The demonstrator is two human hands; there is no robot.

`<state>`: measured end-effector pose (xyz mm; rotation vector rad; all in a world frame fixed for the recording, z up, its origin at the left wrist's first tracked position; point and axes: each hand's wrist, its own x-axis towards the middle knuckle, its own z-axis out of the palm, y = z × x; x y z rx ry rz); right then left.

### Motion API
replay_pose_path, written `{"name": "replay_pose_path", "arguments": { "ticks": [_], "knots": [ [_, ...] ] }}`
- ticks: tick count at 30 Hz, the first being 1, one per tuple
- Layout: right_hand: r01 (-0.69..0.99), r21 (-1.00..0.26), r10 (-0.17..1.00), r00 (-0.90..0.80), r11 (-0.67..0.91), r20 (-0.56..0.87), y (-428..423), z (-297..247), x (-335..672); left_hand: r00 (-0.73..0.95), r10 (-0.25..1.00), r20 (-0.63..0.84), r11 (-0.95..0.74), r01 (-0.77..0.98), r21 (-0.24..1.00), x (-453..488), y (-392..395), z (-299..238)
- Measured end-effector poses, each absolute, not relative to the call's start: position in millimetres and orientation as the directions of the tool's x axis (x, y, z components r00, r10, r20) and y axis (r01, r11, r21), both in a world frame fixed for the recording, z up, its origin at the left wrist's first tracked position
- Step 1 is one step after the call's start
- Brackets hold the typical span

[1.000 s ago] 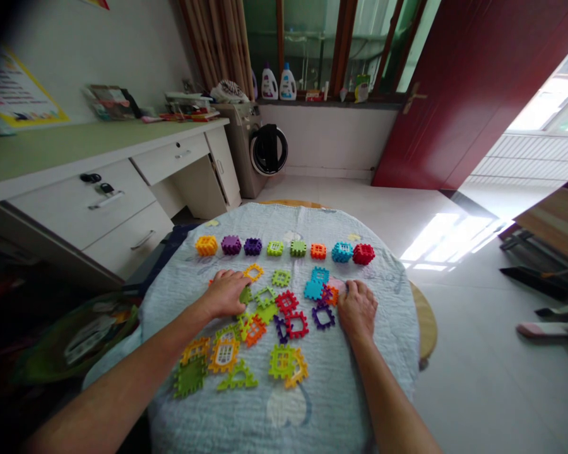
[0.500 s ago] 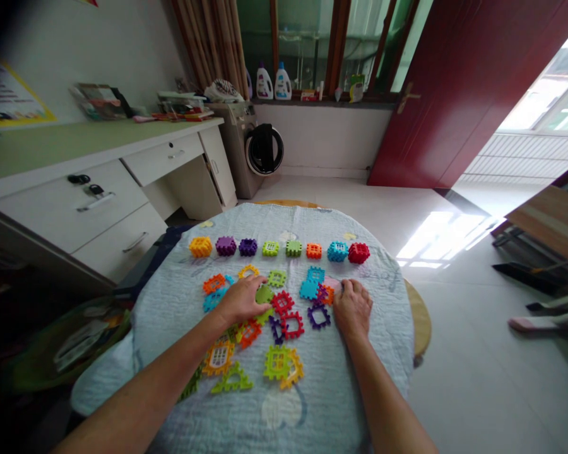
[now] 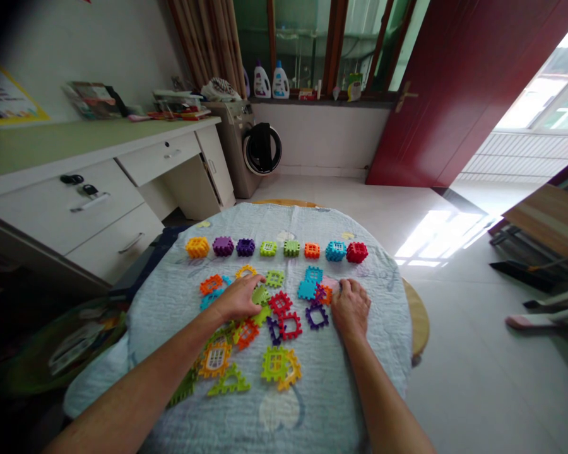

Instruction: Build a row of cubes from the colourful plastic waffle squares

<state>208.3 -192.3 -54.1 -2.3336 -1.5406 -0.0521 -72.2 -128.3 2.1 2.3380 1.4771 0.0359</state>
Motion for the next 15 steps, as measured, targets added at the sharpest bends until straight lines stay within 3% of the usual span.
{"name": "replay_pose_path", "arguments": {
  "ticks": [7, 15],
  "knots": [
    [0.895, -0.271, 0.887, 0.413, -0.354, 0.206, -191.4, -55.0, 209.2, 0.509, 0.861, -0.009, -0.424, 0.728, 0.539, -75.5, -116.9, 8.5],
    [0.900, -0.260, 0.889, 0.407, -0.350, 0.209, -191.4, -56.9, 209.8, 0.556, 0.831, 0.015, -0.450, 0.657, 0.605, -70.2, -105.3, 19.3]
  ]
}}
